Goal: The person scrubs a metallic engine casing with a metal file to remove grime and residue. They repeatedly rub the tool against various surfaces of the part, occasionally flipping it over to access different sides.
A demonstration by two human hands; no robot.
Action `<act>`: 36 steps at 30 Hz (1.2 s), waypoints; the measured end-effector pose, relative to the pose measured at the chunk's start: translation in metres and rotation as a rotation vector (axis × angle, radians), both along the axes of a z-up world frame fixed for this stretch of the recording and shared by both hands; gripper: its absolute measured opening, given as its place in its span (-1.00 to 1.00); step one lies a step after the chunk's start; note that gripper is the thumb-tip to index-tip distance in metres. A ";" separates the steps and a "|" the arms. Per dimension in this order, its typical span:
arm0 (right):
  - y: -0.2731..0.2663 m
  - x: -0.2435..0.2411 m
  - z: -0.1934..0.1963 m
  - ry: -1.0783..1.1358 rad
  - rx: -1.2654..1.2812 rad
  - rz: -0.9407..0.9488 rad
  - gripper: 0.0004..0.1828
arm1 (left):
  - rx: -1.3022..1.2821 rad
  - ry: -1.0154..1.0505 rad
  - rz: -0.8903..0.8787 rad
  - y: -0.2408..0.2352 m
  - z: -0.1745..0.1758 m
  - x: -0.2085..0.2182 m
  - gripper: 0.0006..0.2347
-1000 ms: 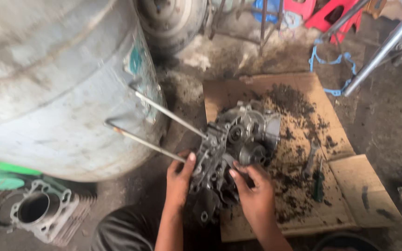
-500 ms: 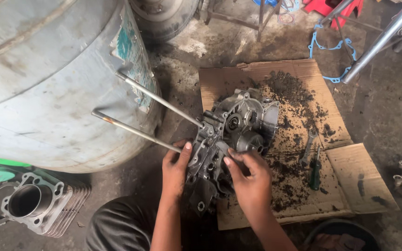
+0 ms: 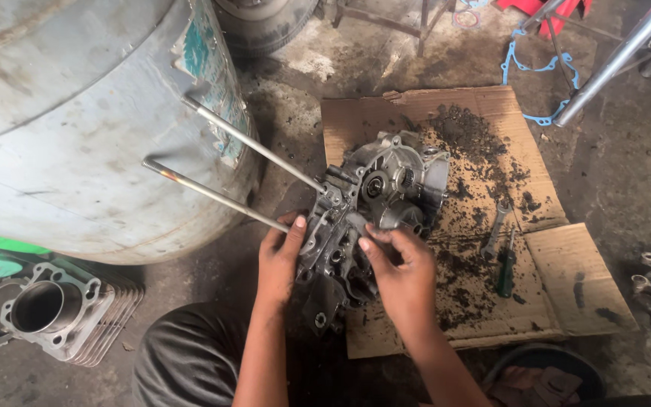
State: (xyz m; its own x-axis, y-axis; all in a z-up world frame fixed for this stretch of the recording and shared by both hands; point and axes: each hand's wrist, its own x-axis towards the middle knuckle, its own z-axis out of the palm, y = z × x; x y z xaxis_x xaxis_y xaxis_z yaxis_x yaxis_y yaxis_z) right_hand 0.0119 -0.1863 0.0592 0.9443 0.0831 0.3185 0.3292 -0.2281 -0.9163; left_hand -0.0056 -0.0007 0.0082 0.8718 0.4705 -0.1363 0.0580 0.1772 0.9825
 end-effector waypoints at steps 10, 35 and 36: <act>0.007 -0.007 0.005 -0.058 -0.124 -0.056 -0.89 | 0.012 0.008 0.014 0.000 0.006 0.001 -0.64; -0.002 -0.002 -0.012 0.146 -0.057 0.069 -0.88 | -0.035 -0.020 0.033 0.002 0.003 0.004 -0.62; -0.003 -0.006 -0.013 0.069 -0.030 0.100 -0.87 | -0.037 -0.024 0.037 0.000 0.003 0.003 -0.62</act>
State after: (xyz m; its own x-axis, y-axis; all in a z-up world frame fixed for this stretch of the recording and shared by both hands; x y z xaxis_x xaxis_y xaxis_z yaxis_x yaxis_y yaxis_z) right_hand 0.0060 -0.1894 0.0465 0.9502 0.1870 0.2493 0.2884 -0.2250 -0.9307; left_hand -0.0024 -0.0002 0.0110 0.8574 0.4971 -0.1333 0.0269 0.2153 0.9762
